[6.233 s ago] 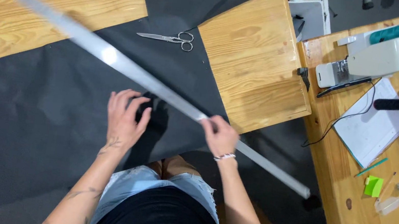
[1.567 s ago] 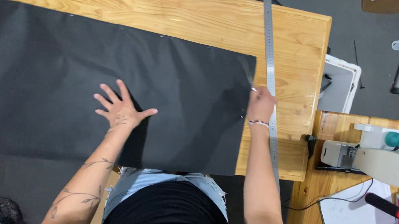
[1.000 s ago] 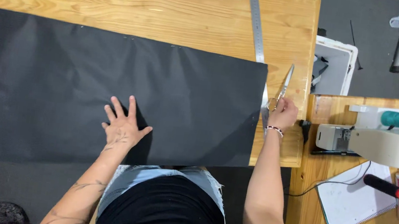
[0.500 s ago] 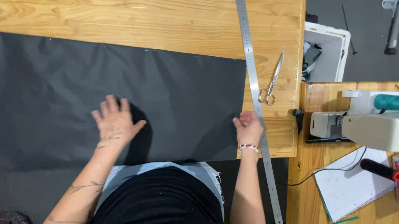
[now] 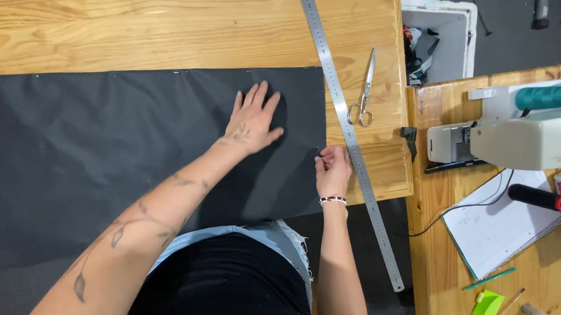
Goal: The person cuts a large piece of black fabric using scissors and a metal ruler on a wooden table. They then fold the fabric and secure the edges with pins.
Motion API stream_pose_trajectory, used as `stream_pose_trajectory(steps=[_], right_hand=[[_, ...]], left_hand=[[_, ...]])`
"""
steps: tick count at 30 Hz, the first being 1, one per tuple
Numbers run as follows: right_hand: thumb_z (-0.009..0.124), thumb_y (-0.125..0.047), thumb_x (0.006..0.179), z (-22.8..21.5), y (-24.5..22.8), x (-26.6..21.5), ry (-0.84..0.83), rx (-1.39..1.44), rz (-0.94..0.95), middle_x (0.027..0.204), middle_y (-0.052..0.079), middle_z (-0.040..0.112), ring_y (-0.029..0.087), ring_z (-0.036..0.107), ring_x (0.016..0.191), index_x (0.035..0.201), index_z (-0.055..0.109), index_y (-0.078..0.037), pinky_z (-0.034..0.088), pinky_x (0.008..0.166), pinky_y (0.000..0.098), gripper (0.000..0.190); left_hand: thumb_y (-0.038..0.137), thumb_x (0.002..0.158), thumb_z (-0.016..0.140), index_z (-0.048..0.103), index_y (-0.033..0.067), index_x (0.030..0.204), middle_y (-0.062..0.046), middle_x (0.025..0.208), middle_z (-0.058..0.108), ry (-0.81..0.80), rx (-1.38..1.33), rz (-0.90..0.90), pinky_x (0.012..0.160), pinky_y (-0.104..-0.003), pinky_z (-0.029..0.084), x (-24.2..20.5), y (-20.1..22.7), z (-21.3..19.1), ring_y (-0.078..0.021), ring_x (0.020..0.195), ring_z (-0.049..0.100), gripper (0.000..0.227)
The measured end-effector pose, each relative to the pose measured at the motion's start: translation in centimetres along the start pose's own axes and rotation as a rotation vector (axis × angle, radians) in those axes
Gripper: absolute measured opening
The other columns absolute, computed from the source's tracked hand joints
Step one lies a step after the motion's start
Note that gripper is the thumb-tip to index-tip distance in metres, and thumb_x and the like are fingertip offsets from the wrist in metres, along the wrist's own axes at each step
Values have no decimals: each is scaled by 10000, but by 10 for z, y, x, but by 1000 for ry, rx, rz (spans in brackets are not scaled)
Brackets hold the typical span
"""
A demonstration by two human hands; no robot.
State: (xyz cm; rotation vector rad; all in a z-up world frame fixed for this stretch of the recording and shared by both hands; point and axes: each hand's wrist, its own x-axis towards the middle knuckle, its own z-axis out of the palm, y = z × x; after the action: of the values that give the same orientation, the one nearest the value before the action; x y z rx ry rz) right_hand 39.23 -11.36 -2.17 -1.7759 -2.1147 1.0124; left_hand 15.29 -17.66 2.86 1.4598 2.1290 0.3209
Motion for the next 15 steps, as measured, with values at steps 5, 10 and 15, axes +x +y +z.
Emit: stream_pose_trajectory(steps=[5,10,15], right_hand=[[763,-36,811,-2,0,8,-59,-23,-54,864,84,573,273,695,892,903,614,-117,587,792,370,192],[751,-50,822,-7,-12,16,-104,3,-21,882,53,621,242,707,928,931,650,-135,589,825,361,172],[726,-42,915,-37,-73,39,0,202,-89,959,78,721,240,726,931,1008,671,-123,591,832,355,135]], left_hand=[[414,877,721,412,99,1529,-187,1572,351,-11,-10,-7,1185,-665,210,48,-10,-4,-339,1491,298,787],[452,872,729,528,141,1408,-102,1352,476,52,14,-24,1140,-596,305,93,-25,14,-296,1349,414,651],[533,941,613,658,285,1246,-13,1235,545,-49,-124,-19,1077,-571,376,112,4,-23,-252,1275,505,395]])
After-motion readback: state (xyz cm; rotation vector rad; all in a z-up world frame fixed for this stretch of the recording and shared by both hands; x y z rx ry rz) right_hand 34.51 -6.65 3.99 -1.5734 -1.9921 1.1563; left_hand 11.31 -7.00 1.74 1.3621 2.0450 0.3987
